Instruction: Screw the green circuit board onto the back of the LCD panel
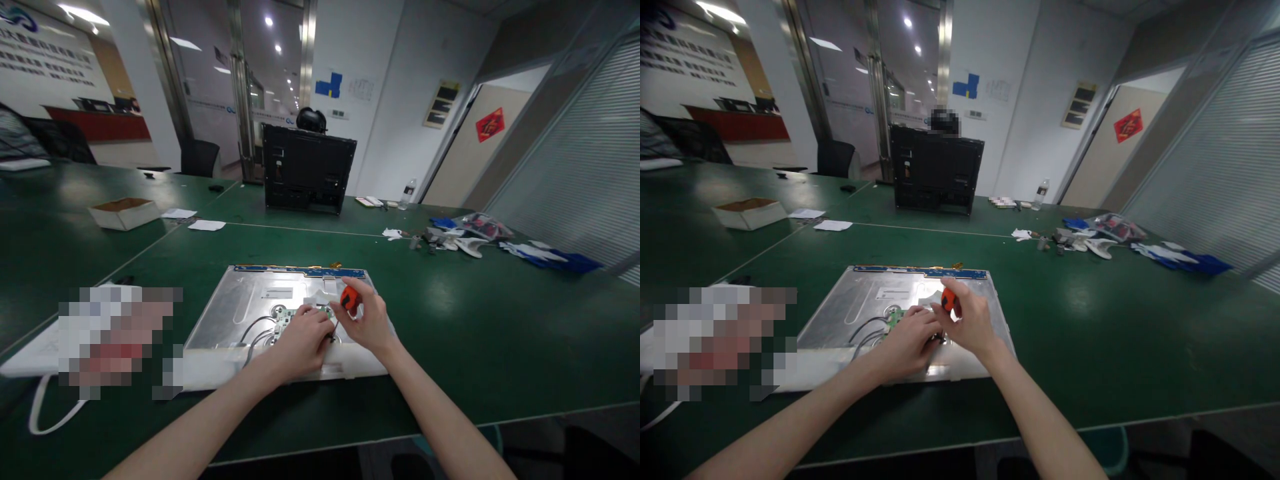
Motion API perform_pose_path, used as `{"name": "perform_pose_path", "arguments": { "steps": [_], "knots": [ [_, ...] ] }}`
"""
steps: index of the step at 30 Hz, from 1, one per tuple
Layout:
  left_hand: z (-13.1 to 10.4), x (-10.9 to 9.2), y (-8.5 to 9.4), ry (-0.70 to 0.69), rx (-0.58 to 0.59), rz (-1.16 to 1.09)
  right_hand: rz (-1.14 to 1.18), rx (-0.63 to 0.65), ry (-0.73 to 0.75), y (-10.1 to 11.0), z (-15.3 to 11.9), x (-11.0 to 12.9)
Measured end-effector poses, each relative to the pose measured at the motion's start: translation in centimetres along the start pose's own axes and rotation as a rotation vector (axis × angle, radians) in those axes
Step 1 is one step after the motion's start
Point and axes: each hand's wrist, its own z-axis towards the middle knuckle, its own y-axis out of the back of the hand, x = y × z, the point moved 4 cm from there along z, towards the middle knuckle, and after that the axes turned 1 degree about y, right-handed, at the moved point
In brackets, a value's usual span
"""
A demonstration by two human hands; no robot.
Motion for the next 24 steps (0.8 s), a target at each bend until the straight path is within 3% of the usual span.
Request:
{"name": "perform_pose_path", "arguments": {
  "steps": [10,24],
  "knots": [
    [0.09,0.07,-0.25,-0.004,0.002,0.015,0.110,0.109,0.005,0.48,0.28,0.58],
    [0.17,-0.12,-0.06,-0.010,0.008,0.017,0.021,0.012,-0.036,0.05,-0.01,-0.23]
  ]
}}
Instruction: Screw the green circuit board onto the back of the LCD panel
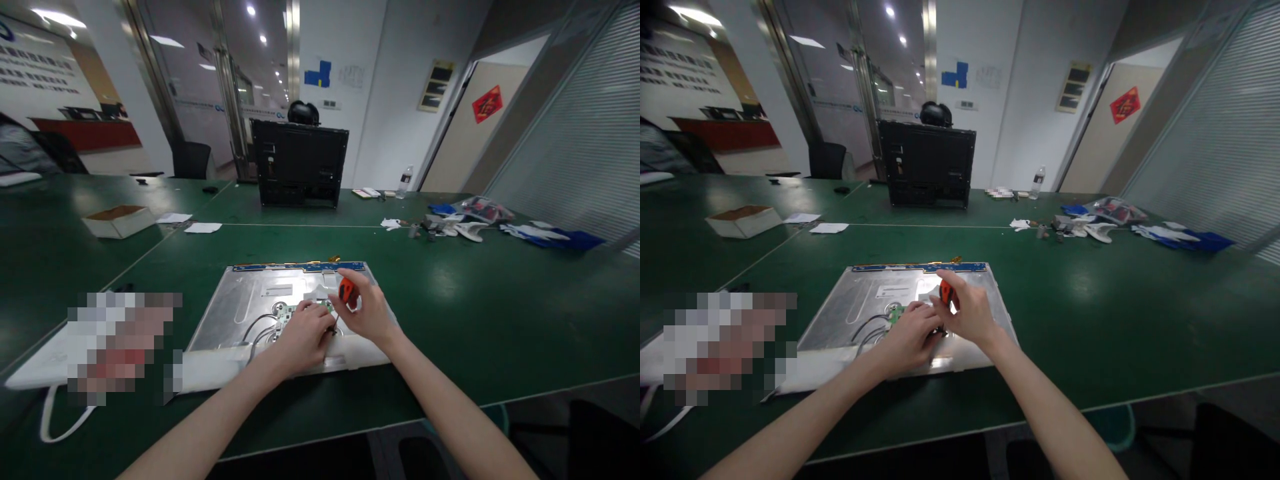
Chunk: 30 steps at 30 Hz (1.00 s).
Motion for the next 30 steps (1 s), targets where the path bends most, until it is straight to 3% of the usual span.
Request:
{"name": "perform_pose_path", "arguments": {
  "steps": [14,24,30],
  "knots": [
    [0.00,-0.12,0.04,0.002,0.008,0.016,0.068,0.079,0.028,0.92,0.30,0.45],
    [0.01,-0.04,-0.04,0.020,0.005,0.015,-0.005,-0.012,-0.015,0.18,-0.04,-0.39],
    [0.05,-0.04,0.08,0.040,0.002,0.019,0.066,0.058,0.002,0.53,0.18,-0.12]
  ]
}}
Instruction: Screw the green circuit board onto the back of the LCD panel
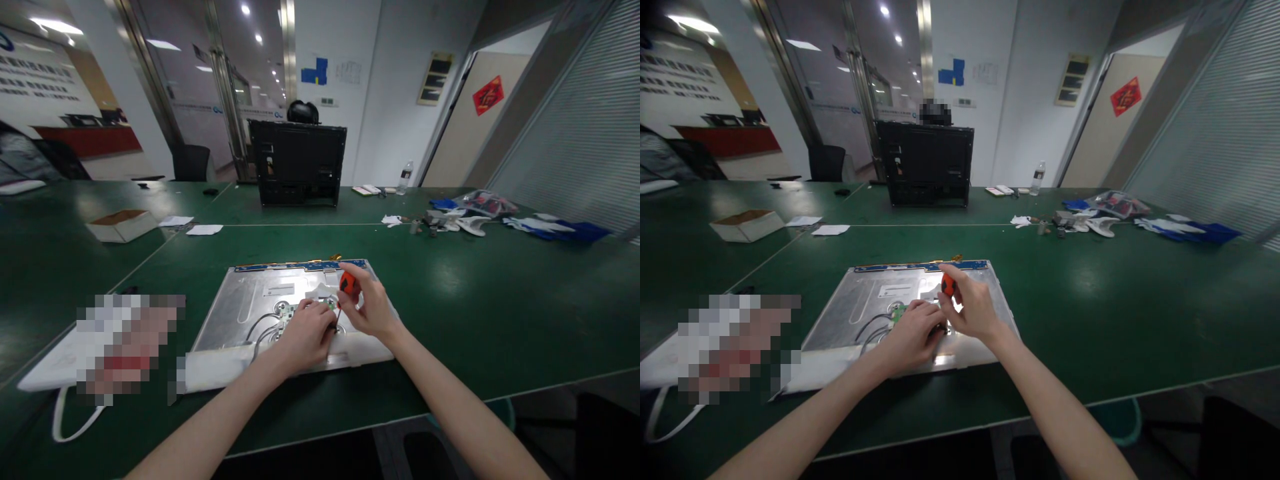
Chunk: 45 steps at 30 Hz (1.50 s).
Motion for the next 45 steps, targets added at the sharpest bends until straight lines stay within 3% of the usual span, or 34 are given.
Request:
{"name": "perform_pose_path", "arguments": {
  "steps": [15,23,33,41,45],
  "knots": [
    [0.0,0.0,0.1,-0.005,0.008,-0.024,-0.068,-0.075,0.017,-0.1,-0.1,0.0],
    [-0.1,-0.1,-0.1,-0.019,-0.011,-0.024,0.085,0.047,0.043,-0.3,-0.2,0.7],
    [-0.2,0.0,-0.2,-0.016,-0.020,-0.032,-0.033,-0.069,0.059,-0.8,-0.3,0.5],
    [-0.1,-0.1,-0.1,-0.019,-0.016,-0.030,0.063,0.051,0.052,-0.5,-0.4,0.6],
    [-0.1,-0.1,0.1,-0.019,-0.006,-0.027,0.049,0.050,0.042,-0.4,-0.3,0.6]
  ]
}}
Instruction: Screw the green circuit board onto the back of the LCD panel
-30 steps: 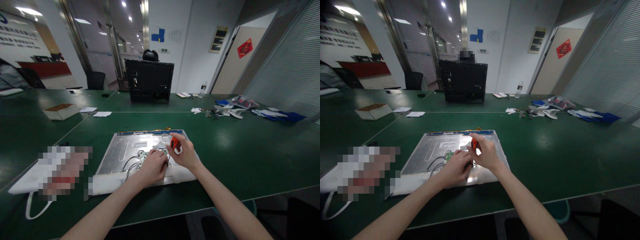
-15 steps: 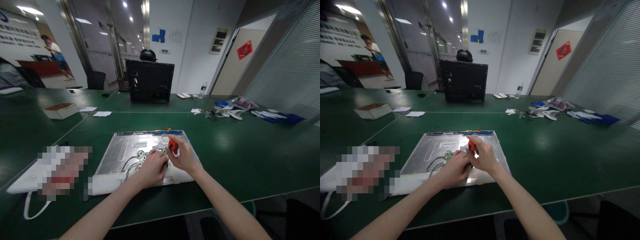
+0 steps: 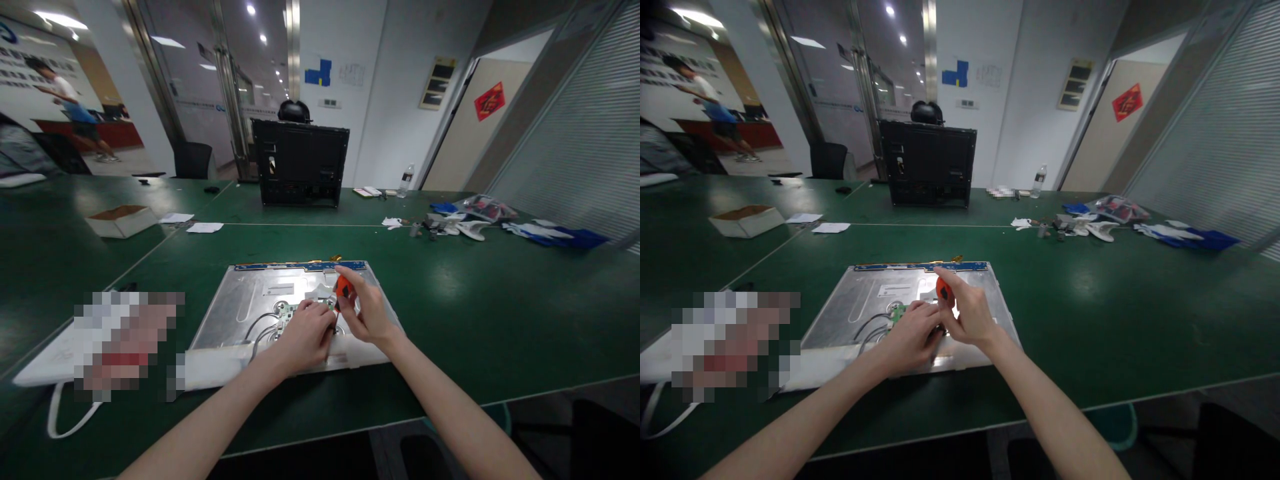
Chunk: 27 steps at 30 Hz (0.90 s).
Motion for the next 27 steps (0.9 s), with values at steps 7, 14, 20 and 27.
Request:
{"name": "perform_pose_path", "arguments": {
  "steps": [7,14,20,27],
  "knots": [
    [0.07,0.11,-0.13,0.006,0.003,0.012,-0.108,-0.102,-0.026,-0.26,0.02,-0.19],
    [0.02,-0.02,0.01,-0.013,-0.015,0.002,-0.063,-0.062,0.004,-0.16,-0.01,-0.11],
    [0.00,0.01,-0.01,-0.007,-0.004,0.008,0.022,-0.024,-0.006,-0.01,0.05,-0.03],
    [0.03,0.05,-0.07,-0.010,-0.004,0.025,-0.033,-0.095,-0.020,-0.07,0.10,-0.14]
  ]
}}
